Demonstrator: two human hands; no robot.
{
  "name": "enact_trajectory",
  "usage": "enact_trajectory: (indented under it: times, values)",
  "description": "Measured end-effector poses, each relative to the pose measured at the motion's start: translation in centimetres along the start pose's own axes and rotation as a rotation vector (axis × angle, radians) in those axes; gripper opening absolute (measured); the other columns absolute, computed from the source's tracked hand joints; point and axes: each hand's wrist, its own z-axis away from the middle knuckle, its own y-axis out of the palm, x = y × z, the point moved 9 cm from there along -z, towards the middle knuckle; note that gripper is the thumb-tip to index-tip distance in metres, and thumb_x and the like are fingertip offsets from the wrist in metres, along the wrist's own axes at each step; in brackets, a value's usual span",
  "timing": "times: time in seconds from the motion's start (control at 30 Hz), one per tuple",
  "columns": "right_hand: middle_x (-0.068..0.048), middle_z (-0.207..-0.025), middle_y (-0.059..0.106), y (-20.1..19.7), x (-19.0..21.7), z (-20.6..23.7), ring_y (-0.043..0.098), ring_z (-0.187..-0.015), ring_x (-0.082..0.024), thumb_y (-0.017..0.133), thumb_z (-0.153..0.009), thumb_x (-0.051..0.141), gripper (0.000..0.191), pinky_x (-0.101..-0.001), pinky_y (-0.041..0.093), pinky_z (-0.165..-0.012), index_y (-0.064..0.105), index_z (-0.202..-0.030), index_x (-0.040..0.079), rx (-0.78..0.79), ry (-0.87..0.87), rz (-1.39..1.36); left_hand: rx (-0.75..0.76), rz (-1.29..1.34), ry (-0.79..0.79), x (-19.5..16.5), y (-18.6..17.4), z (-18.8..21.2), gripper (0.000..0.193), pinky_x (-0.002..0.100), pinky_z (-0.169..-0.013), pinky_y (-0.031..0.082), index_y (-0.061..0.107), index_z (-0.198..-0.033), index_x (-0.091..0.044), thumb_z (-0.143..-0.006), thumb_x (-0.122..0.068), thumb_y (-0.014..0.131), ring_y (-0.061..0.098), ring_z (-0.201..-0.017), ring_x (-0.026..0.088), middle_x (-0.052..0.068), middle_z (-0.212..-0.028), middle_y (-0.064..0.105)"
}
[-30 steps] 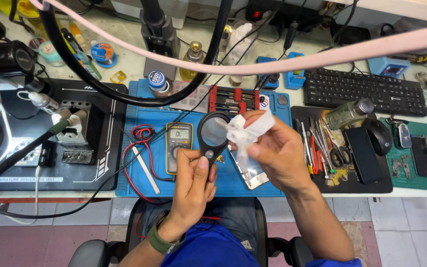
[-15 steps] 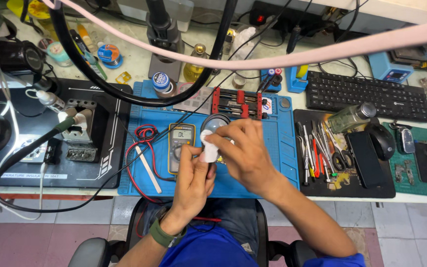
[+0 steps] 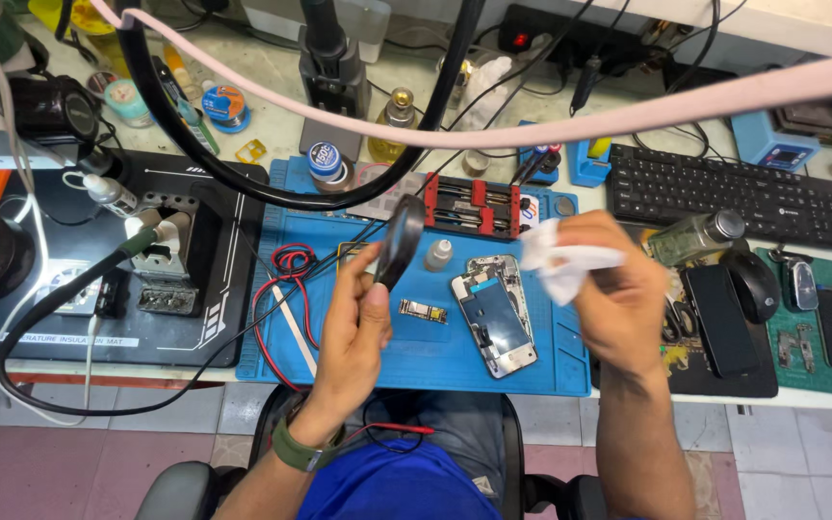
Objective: The person inspects a small circuit board using a magnifying glass, then connects it to a power supply and uses a multimeter to test electrical continuity. The person manipulates wires and probes on the board while seated at a workbench.
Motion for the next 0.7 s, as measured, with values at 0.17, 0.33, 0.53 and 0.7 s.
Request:
enact_trajectory:
  times: [0.17,0.33,0.53,0.7]
  values:
    - [-0.011,-0.111,0.067,0.7,0.9,1.4,0.063,-0.098,-0.021,0.066,-0.089,-0.012,0.03,-0.0291,0.05,-0.086,0.069,-0.116,0.001,-0.134,-0.14,0.345,-0.054,-0.448,0.116,-1.7,1.3,-0.2,0.038,0.032,-0.061,0.051,0.06,-0.131,0.004,-0.1,-0.018,0.065,0.065,-0.075,0.021,0.013,-0.098,0.063]
    - [-0.011,-0.109,0.065,7.6,2.4,0.5,0.059,-0.101,-0.032,0.073,-0.082,-0.01,0.039,-0.0409,0.049,-0.088,0.067,-0.118,0.005,-0.019,-0.325,0.763,-0.055,-0.568,0.315,-3.2,3.4,1.1,0.042,0.041,-0.08,0.056,0.056,-0.139,0.006,-0.103,-0.012,0.064,0.069,-0.095,0.037,0.022,-0.11,0.067]
    - [-0.011,-0.107,0.063,10.1,2.9,0.7,0.057,-0.099,-0.032,0.073,-0.08,-0.011,0.042,-0.0432,0.048,-0.086,0.067,-0.119,0.004,0.057,-0.4,0.826,-0.102,-0.644,0.287,-3.3,2.8,2.1,0.043,0.042,-0.071,0.054,0.055,-0.14,0.005,-0.1,-0.009,0.065,0.069,-0.086,0.037,0.02,-0.101,0.066]
    - [-0.012,-0.108,0.063,10.3,3.2,0.5,0.057,-0.099,-0.033,0.074,-0.08,-0.009,0.041,-0.0425,0.049,-0.085,0.066,-0.119,0.002,0.12,-0.409,0.824,-0.113,-0.736,0.326,-3.8,2.6,2.0,0.049,0.043,-0.064,0.052,0.054,-0.145,0.004,-0.098,-0.006,0.063,0.066,-0.078,0.037,0.019,-0.097,0.064]
